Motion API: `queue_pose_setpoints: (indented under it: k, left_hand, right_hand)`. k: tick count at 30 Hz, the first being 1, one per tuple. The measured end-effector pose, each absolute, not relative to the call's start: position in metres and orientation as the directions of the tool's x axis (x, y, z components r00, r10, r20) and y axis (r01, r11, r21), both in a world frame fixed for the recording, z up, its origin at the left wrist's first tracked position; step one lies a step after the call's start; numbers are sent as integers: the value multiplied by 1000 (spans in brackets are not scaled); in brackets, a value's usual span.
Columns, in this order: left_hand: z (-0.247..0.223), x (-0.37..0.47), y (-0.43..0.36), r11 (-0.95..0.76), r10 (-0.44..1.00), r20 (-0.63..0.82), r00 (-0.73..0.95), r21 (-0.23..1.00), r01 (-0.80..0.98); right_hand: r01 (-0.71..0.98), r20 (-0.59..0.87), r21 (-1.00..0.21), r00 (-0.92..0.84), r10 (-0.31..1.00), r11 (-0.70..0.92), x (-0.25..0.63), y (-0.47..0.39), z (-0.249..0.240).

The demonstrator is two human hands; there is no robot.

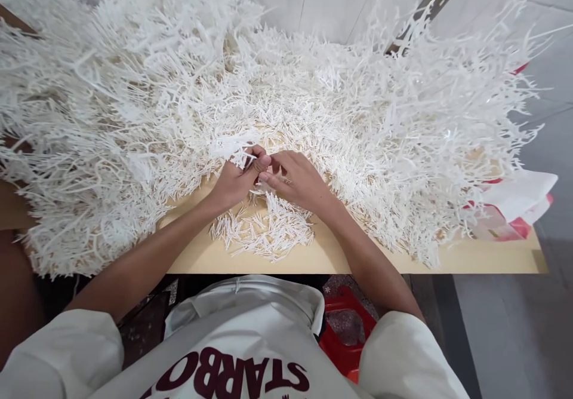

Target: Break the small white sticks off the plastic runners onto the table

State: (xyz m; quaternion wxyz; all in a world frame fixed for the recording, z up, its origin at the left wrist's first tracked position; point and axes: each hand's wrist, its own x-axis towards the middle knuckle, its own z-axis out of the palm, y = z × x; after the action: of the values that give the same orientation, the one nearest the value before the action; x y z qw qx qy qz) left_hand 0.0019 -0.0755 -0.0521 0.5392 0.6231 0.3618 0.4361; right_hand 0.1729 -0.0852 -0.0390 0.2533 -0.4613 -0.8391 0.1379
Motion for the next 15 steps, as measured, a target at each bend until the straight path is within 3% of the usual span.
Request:
queue_pose_setpoints:
  k: [5, 10, 15]
  left_hand:
    - [-56, -1, -73, -188, 932, 161, 326, 981, 53]
    - [-57, -6, -67, -136, 935, 94, 341, 985, 101]
    - [-55, -2, -72, -189, 933, 155, 324, 979, 74]
  right_hand:
    - [683, 257, -352, -587, 768, 640, 170, -88, -42]
    - [734, 188, -404, -518, 835, 546, 170, -88, -39]
    - [722, 419, -227, -533, 735, 653, 172, -85, -43]
